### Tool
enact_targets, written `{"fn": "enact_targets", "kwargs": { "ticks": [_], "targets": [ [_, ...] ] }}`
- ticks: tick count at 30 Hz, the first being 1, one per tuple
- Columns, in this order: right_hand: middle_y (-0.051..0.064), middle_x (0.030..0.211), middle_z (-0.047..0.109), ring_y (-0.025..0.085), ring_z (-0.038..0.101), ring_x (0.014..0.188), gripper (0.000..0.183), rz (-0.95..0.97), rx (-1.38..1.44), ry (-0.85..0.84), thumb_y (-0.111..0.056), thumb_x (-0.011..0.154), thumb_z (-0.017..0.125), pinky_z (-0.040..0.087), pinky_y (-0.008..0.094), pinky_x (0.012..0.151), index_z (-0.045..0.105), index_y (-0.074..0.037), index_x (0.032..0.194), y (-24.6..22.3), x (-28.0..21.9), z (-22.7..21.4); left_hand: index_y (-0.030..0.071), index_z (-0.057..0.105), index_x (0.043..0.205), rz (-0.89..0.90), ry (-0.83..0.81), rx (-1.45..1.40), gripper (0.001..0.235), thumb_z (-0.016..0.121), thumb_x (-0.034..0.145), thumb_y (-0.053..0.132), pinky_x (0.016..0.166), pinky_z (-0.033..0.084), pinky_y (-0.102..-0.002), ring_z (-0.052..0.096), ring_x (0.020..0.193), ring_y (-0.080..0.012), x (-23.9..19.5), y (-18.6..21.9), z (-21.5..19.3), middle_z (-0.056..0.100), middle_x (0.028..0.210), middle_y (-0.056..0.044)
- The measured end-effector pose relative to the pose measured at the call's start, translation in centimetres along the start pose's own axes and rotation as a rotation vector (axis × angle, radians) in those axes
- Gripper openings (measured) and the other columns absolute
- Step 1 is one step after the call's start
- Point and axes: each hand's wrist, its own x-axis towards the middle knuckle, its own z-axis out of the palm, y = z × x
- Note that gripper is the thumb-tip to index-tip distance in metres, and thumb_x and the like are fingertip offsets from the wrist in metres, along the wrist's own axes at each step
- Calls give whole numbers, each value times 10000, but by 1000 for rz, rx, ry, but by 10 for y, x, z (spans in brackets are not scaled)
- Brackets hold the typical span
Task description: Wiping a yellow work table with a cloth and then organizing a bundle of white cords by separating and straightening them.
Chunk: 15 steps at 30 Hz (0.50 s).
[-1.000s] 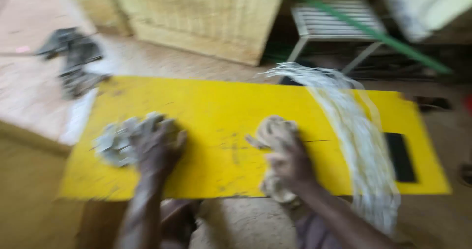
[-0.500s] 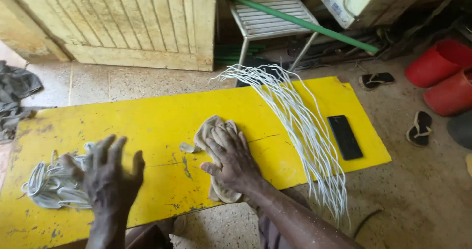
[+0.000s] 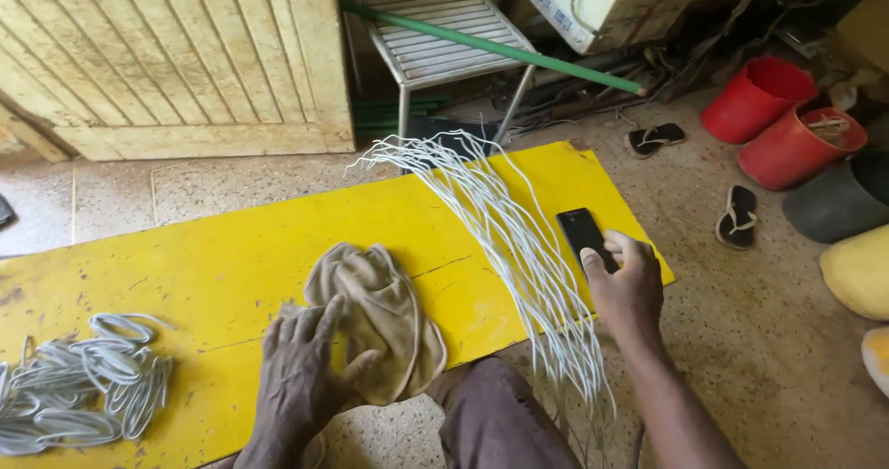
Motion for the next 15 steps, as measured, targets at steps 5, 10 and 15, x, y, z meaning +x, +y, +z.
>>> {"fn": "enact_targets", "kwargs": {
  "ticks": [5,10,15],
  "targets": [
    [176,1596,466,385,455,1452,821,222,-258,-182,-539,973,659,435,615,1123,415,-106,1627,44,44,3,294,626,1345,-212,23,197,999,626,646,1007,1223,346,-581,574,1334,-388,3,32,12,646,1349,-62],
    [177,1477,555,395,521,1321,722,-72,-204,-70,-575,967,619,436,587,1034,555,-111,1516,41,52,21,58,540,1461,-234,115,127,1012,529,823,844,1340,146,-596,286,1631,-389,1,50,28,375,1728,-176],
    [137,1808,9,347,104,1658,1419,152,-180,-566,-792,678,746,180,601,1301,3,-180,1720,-32,7,37,48,312,1646,-251,81,127,1109,519,859,802,1327,95,-552,209,1629,-388,-3,53,39,290,1734,-207]
  ]
}}
